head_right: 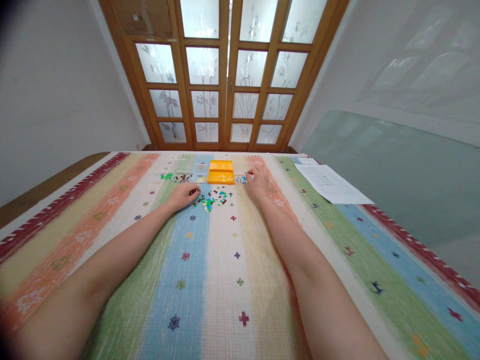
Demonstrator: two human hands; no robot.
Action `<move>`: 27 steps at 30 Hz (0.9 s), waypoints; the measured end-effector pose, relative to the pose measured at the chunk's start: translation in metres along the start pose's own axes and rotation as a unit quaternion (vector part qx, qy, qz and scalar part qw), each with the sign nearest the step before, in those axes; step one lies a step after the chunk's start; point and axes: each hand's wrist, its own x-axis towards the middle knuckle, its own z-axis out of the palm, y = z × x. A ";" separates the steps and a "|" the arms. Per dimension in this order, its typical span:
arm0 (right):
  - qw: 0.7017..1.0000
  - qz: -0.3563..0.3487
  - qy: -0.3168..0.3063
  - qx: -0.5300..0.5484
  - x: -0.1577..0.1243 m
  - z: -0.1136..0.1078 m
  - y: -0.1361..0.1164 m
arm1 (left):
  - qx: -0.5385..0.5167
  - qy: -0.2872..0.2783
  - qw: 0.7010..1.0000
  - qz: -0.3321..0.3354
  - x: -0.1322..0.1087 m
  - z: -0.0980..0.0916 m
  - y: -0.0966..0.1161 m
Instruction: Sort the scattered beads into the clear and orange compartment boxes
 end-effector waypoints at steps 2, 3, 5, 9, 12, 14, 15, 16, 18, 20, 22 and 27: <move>1.000 0.011 0.008 -0.005 -0.001 0.003 0.005 | 0.001 -0.001 1.000 -0.001 0.000 0.000 0.000; 1.000 0.015 0.010 -0.006 -0.001 0.003 0.007 | 0.002 -0.003 1.000 -0.003 0.000 0.000 0.000; 1.000 0.023 0.011 -0.008 -0.001 0.005 0.012 | 0.005 -0.006 1.000 -0.005 0.000 0.000 0.001; 0.999 0.039 0.001 -0.020 -0.002 0.006 0.018 | 0.006 -0.005 1.000 0.002 0.000 -0.002 0.004; 0.999 0.043 -0.007 -0.027 -0.003 0.007 0.022 | -0.008 -0.007 1.000 0.008 0.001 -0.007 0.008; 0.999 0.045 -0.010 -0.028 -0.003 0.006 0.024 | -0.021 -0.012 1.000 0.011 0.003 -0.011 0.012; 0.999 0.046 -0.010 -0.027 -0.003 0.006 0.024 | -0.027 -0.016 0.999 0.014 0.004 -0.013 0.014; 0.999 0.046 -0.008 -0.025 -0.003 0.005 0.024 | -0.031 -0.020 0.999 0.019 0.005 -0.015 0.017; 0.999 0.043 -0.002 -0.019 -0.002 0.004 0.023 | -0.038 -0.029 0.998 0.034 0.006 -0.019 0.022; 0.999 0.037 0.000 -0.013 -0.002 0.003 0.021 | -0.047 -0.046 0.996 0.052 0.006 -0.021 0.026; 0.999 0.030 -0.004 -0.009 -0.002 0.002 0.019 | -0.057 -0.071 0.993 0.072 0.005 -0.023 0.029; 1.000 0.020 -0.006 -0.003 -0.006 0.003 0.013 | -0.073 -0.135 0.981 0.117 0.001 -0.028 0.032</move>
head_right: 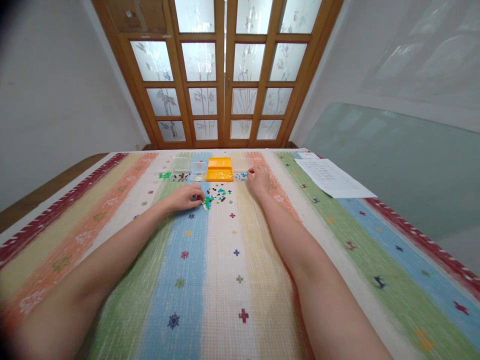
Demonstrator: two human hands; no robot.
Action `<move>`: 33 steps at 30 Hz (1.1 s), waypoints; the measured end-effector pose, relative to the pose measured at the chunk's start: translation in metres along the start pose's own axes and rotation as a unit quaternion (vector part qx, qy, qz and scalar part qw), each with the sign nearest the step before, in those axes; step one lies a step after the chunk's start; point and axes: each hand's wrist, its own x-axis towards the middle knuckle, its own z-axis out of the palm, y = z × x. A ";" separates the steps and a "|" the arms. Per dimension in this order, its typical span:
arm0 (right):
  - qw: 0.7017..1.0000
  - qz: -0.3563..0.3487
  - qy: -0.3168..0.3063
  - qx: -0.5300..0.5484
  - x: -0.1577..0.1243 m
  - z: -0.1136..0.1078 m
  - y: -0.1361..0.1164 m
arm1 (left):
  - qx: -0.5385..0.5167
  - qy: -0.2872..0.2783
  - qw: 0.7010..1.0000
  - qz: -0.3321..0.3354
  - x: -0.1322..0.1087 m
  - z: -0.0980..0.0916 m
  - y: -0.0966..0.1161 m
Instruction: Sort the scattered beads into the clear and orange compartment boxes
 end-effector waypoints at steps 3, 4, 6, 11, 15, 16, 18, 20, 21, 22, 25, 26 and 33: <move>1.000 -0.012 -0.011 0.001 -0.001 0.001 -0.003 | -0.002 -0.016 1.000 0.003 -0.001 -0.001 0.003; 1.000 -0.016 -0.016 0.001 -0.001 0.001 -0.004 | 0.000 -0.018 1.000 0.003 -0.001 0.000 0.004; 1.000 -0.021 -0.020 0.003 -0.002 0.002 -0.006 | 0.005 -0.017 1.000 0.007 -0.001 0.000 0.005; 0.999 -0.026 -0.025 0.011 -0.005 0.002 -0.011 | 0.021 -0.027 0.999 0.015 -0.001 0.002 0.003; 0.999 -0.039 -0.031 0.013 -0.007 0.003 -0.017 | 0.023 -0.034 0.999 0.010 -0.002 0.001 0.001; 0.998 -0.043 -0.034 0.014 -0.007 0.003 -0.018 | 0.022 -0.034 0.999 0.009 -0.002 0.001 0.000; 0.998 -0.050 -0.037 0.017 -0.009 0.003 -0.021 | 0.017 -0.032 0.999 0.007 -0.002 -0.001 -0.001; 0.998 -0.058 -0.036 0.020 -0.010 0.003 -0.024 | 0.011 -0.021 1.000 0.007 -0.001 -0.005 -0.004; 0.997 -0.063 -0.036 0.021 -0.011 0.002 -0.025 | 0.009 -0.011 1.000 0.005 -0.001 -0.009 -0.006; 0.997 -0.067 -0.037 0.022 -0.011 0.001 -0.026 | 0.008 0.003 1.000 -0.001 -0.002 -0.013 -0.010; 0.996 -0.074 -0.044 0.025 -0.012 -0.001 -0.028 | 0.014 0.073 0.996 -0.051 -0.008 -0.028 -0.029; 0.996 -0.076 -0.045 0.027 -0.013 -0.002 -0.029 | 0.017 0.107 0.991 -0.076 -0.012 -0.033 -0.037; 0.994 -0.093 -0.045 0.040 -0.015 0.001 -0.033 | -0.013 0.320 0.915 -0.246 -0.047 -0.048 -0.101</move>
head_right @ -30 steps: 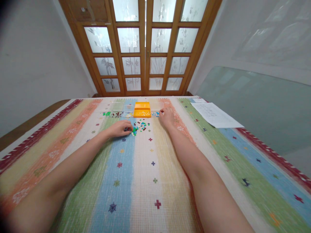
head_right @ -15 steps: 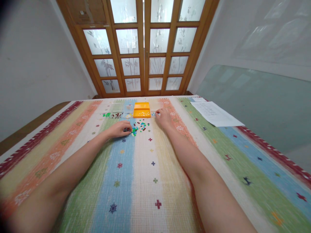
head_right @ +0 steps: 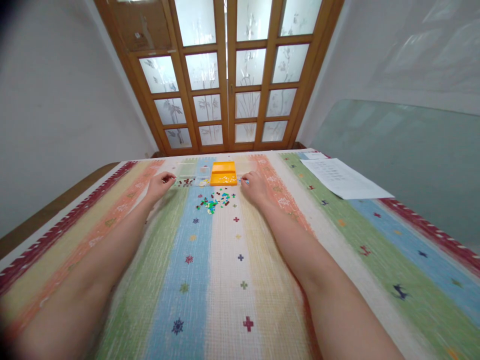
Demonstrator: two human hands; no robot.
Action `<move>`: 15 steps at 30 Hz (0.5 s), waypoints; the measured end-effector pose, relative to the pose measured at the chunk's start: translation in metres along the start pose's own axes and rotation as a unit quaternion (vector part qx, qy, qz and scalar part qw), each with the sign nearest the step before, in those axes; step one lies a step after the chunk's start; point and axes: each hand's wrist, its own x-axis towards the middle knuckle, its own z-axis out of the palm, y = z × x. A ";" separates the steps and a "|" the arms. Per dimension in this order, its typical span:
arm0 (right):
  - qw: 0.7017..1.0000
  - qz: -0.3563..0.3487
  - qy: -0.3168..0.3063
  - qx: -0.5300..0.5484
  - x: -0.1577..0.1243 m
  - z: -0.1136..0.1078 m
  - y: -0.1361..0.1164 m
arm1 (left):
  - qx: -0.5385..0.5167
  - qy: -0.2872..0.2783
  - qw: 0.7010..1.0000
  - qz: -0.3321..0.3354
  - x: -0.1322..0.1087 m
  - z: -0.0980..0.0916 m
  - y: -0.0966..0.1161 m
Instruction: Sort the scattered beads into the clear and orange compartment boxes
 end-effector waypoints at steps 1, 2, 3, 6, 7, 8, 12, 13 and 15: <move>1.000 -0.004 0.000 0.001 0.000 0.001 0.000 | -0.001 0.017 1.000 -0.018 -0.001 -0.001 -0.006; 1.000 -0.008 0.000 0.002 -0.001 0.001 -0.001 | 0.001 0.030 0.999 -0.033 -0.001 -0.001 -0.012; 1.000 -0.011 -0.001 0.003 -0.001 0.002 -0.001 | 0.004 0.039 0.998 -0.045 -0.002 0.000 -0.015; 1.000 -0.014 -0.005 0.007 -0.002 0.004 -0.001 | 0.008 0.036 0.998 -0.058 -0.001 0.010 -0.018; 1.000 -0.013 -0.007 0.007 -0.002 0.005 0.000 | 0.008 0.028 0.998 -0.056 0.000 0.015 -0.017; 1.000 -0.013 -0.009 0.007 -0.002 0.006 0.000 | 0.010 0.018 0.998 -0.052 0.001 0.021 -0.014; 1.000 -0.022 -0.017 0.010 -0.002 0.010 0.002 | 0.024 -0.030 0.999 -0.026 0.013 0.049 0.002; 1.000 -0.023 -0.018 0.010 -0.002 0.011 0.002 | 0.026 -0.041 0.999 -0.019 0.016 0.056 0.006; 1.000 -0.024 -0.016 0.010 -0.002 0.012 0.004 | 0.032 -0.055 0.998 -0.008 0.023 0.069 0.013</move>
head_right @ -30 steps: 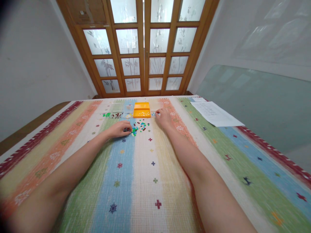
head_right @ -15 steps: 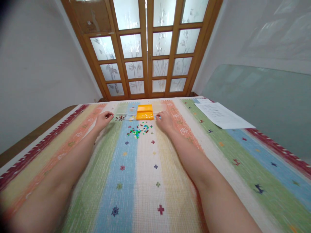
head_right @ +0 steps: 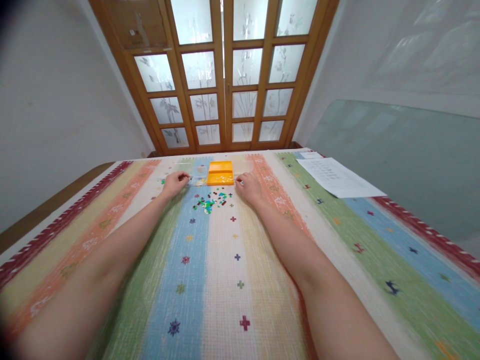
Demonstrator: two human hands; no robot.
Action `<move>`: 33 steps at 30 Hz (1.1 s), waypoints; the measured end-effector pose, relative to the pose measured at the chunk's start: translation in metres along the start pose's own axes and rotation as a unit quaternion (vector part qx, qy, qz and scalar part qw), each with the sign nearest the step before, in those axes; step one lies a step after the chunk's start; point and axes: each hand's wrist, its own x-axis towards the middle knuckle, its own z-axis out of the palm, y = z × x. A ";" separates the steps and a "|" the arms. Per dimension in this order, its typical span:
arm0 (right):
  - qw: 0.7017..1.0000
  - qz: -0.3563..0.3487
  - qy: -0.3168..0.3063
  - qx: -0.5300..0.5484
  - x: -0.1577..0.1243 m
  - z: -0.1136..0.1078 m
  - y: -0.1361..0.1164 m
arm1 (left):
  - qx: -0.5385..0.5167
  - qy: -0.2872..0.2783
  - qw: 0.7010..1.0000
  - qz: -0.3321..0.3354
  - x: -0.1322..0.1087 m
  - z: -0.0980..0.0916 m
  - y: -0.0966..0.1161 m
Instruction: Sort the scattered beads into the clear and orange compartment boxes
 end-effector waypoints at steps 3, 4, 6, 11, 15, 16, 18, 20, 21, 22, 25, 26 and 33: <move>1.000 0.003 0.002 0.000 0.000 0.001 0.001 | 0.020 -0.013 1.000 0.006 0.009 0.013 0.008; 1.000 0.003 0.003 0.000 0.000 0.001 0.001 | 0.031 -0.016 0.999 0.007 0.011 0.016 0.011; 1.000 -0.001 0.005 0.000 -0.001 0.001 0.001 | 0.054 -0.016 0.998 0.008 0.014 0.020 0.014; 1.000 -0.009 0.007 0.004 -0.001 0.002 0.001 | 0.082 -0.014 0.996 0.019 0.017 0.029 0.025; 1.000 -0.013 0.002 0.008 -0.001 0.003 0.000 | 0.076 -0.029 0.996 0.043 0.020 0.038 0.040; 1.000 -0.014 0.000 0.009 -0.001 0.003 0.000 | 0.075 -0.035 0.995 0.048 0.020 0.042 0.045; 1.000 -0.014 -0.002 0.009 -0.001 0.004 0.000 | 0.074 -0.047 0.995 0.054 0.021 0.049 0.054; 1.000 -0.011 -0.002 0.011 -0.002 0.003 0.000 | 0.075 -0.050 0.994 0.055 0.021 0.056 0.060; 1.000 -0.009 -0.001 0.012 -0.002 0.003 0.001 | 0.076 -0.050 0.994 0.055 0.020 0.059 0.063; 1.000 -0.007 -0.001 0.013 -0.002 0.002 0.000 | 0.076 -0.049 0.994 0.055 0.020 0.061 0.065; 1.000 -0.006 -0.005 0.011 -0.002 0.001 0.000 | 0.073 -0.050 0.995 0.056 0.020 0.065 0.067; 1.000 -0.007 -0.008 0.010 -0.002 0.001 -0.001 | 0.071 -0.050 0.995 0.056 0.021 0.065 0.067; 1.000 -0.003 -0.014 0.013 -0.002 -0.001 -0.005 | 0.067 -0.038 0.995 0.064 0.023 0.057 0.068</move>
